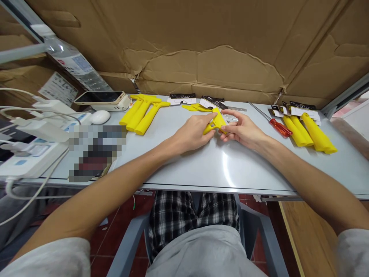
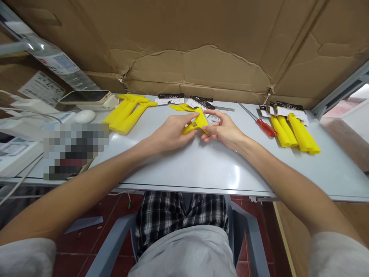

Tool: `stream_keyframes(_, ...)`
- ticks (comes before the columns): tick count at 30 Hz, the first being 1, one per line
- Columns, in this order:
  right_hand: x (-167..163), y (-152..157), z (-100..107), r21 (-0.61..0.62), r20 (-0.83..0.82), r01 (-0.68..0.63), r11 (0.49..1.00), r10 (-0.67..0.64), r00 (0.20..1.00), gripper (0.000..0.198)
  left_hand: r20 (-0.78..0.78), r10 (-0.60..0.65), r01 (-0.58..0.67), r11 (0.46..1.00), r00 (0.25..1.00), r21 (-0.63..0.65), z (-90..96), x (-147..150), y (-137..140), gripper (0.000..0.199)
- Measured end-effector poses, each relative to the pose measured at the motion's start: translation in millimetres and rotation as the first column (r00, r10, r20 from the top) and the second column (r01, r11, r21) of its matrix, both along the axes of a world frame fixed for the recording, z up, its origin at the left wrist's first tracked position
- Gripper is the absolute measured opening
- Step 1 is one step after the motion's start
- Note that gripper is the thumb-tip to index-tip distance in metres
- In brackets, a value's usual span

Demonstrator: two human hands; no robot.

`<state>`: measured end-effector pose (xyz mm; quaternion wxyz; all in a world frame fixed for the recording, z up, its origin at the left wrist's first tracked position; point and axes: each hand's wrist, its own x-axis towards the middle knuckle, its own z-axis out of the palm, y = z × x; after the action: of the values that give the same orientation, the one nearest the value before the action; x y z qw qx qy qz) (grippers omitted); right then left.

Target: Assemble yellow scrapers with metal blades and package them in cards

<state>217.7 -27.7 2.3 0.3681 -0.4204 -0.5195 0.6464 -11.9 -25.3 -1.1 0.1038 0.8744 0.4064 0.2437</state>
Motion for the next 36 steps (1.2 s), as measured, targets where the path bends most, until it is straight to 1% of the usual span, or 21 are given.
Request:
stream_keyframes(7,-2,-1,-1,-0.01,-0.002,0.015,1.0,-0.015,1.0,0.085,0.015,0.005,-0.005,1.0,1.0,-0.006,1.0,0,1,0.053)
stream_keyframes(11,-1,0,-4,0.005,-0.007,0.007,1.0,-0.007,1.0,0.084,0.024,0.017,-0.016,1.0,1.0,-0.012,-0.3,-2,3,0.05)
stream_keyframes(13,-1,0,-4,0.01,-0.005,0.007,1.0,-0.007,1.0,0.084,0.034,0.043,-0.043,0.999,0.998,-0.025,-1.6,-2,4,0.053)
stream_keyframes(15,0,0,-4,0.014,-0.006,0.004,1.0,-0.004,1.0,0.085,0.052,0.061,-0.059,0.998,0.997,-0.035,-2.5,-2,4,0.062)
stream_keyframes(17,0,-1,-2,0.016,-0.006,-0.001,1.0,0.001,1.0,0.085,0.057,0.046,-0.044,0.999,0.997,-0.029,-2.4,-2,5,0.067)
stream_keyframes(20,-1,-1,-1,0.017,-0.007,0.001,1.0,-0.001,1.0,0.082,0.042,-0.003,0.003,1.0,0.999,-0.007,-0.2,-1,4,0.058)
stream_keyframes(23,-1,-1,-2,0.009,-0.005,0.01,1.0,-0.01,1.0,0.079,0.021,-0.011,0.011,1.0,1.0,-0.002,2.2,-1,3,0.05)
stream_keyframes(26,-2,-2,-3,0.002,-0.003,0.013,1.0,-0.013,1.0,0.078,-0.013,-0.001,0.001,1.0,1.0,0.006,2.7,-1,2,0.048)
stream_keyframes(30,-3,-2,-4,-0.001,0.004,0.014,1.0,-0.014,1.0,0.078,-0.021,-0.005,0.005,1.0,1.0,0.029,1.4,-1,4,0.048)
stream_keyframes(32,-3,-1,-2,-0.004,0.012,0.039,0.999,-0.039,0.999,0.072,-0.013,0.01,-0.01,1.0,1.0,0.026,1.0,-3,7,0.047)
stream_keyframes(36,3,7,6,0.012,0.035,0.154,0.988,-0.155,0.987,0.058,0.007,0.086,-0.086,0.996,0.996,0.002,1.3,-9,17,0.046)
